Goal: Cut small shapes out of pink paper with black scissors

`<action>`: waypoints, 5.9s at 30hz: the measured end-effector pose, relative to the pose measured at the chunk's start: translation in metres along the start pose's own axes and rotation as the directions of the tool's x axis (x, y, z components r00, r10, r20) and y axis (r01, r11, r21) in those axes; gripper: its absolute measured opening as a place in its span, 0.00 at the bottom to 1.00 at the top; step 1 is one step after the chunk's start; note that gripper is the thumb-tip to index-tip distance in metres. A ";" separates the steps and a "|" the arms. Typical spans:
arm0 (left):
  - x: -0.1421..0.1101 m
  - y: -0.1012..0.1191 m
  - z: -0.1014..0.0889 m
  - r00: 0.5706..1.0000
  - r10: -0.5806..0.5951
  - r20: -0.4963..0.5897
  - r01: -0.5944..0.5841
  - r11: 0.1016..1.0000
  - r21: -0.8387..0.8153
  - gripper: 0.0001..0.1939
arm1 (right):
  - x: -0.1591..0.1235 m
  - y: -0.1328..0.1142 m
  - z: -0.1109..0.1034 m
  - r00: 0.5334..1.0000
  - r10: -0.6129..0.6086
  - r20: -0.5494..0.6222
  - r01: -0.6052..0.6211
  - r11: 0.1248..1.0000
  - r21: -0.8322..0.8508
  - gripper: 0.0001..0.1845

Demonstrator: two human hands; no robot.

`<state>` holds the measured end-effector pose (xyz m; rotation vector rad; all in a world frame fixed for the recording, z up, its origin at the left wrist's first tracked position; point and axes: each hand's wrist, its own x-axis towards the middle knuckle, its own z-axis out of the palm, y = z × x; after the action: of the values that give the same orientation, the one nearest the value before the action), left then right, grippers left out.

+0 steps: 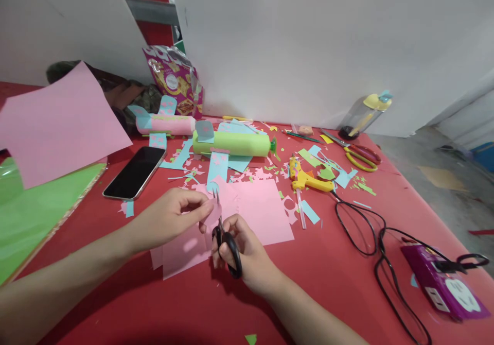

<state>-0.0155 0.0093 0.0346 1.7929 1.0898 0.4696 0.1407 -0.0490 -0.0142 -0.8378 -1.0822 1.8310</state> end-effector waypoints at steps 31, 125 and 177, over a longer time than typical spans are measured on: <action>-0.002 -0.009 0.005 0.955 0.009 0.297 -0.091 0.961 0.262 0.09 | 0.005 -0.003 -0.001 0.948 -0.130 -0.292 0.101 0.989 -0.110 0.18; -0.001 -0.003 0.001 0.991 -0.098 -0.095 0.076 0.975 -0.209 0.08 | 0.000 -0.003 0.005 0.982 -0.050 -0.182 0.032 0.995 -0.099 0.20; -0.001 0.003 -0.018 1.000 -0.012 0.002 0.011 0.949 0.314 0.16 | 0.000 -0.001 0.003 0.996 0.028 -0.082 -0.032 0.998 -0.054 0.23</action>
<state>-0.0272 0.0172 0.0461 2.0610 1.2252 0.2954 0.1383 -0.0498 -0.0122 -0.9577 -1.0780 1.7825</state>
